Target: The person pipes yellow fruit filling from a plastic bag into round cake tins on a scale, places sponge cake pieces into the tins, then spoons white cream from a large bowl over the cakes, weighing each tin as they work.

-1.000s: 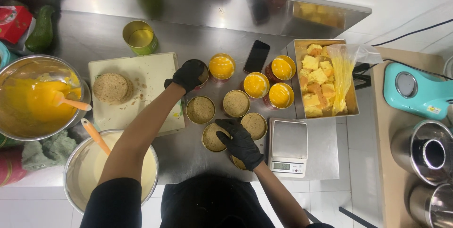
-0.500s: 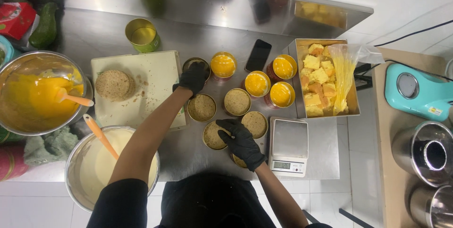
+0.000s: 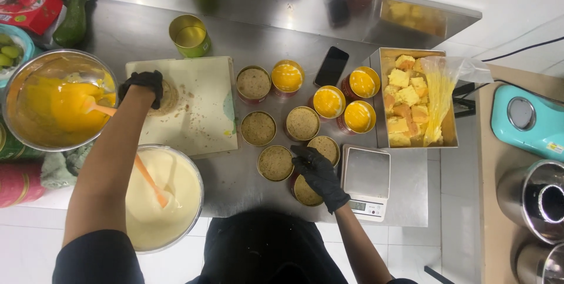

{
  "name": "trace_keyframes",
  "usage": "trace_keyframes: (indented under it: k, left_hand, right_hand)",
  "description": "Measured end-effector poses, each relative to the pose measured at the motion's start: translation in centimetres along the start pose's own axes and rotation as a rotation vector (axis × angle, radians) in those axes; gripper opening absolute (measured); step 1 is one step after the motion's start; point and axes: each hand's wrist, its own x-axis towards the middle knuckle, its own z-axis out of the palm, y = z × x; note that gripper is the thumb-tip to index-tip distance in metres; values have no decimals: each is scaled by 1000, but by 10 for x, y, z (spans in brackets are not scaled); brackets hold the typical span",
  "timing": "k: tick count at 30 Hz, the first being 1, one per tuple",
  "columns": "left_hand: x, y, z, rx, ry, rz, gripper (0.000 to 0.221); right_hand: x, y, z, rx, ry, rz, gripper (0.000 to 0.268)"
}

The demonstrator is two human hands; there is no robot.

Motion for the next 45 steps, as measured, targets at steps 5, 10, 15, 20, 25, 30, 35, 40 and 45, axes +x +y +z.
trace_keyframes:
  k: [5,10,15,20,25,30,35,40,45]
  left_hand:
    - [10,-12,10,-46,12,-76,53]
    - [24,-2,-33,59,26,-58,32]
    - [-43,86,-164,-318,-230,161,44]
    - [-21,181,-181,-916,-168,319,46]
    - [41,253,-144,-1117,-125,301,39]
    - [105,279,-102,-1026,-160,245,37]
    - [149,290,-70,-789,-46,314,45]
    - [118,301,-75,-517,228,440,52]
    - [58,317,-87,-56,540,582,33]
  right_hand:
    - [3,-7,6,-76,-41,13,38]
    - [3,30,3,-6,0,-14,38]
    - [-2,55,-3,328,-80,-55,44]
    - [-6,56,-3,104,-28,-98,42]
    - [-19,66,-14,188,19,-58,38]
    - [-32,81,-27,258,98,250,40]
    - [-34,89,-29,278,114,260,38]
    - [-33,86,-24,246,135,208,39]
    - [-32,88,-19,210,118,284,38]
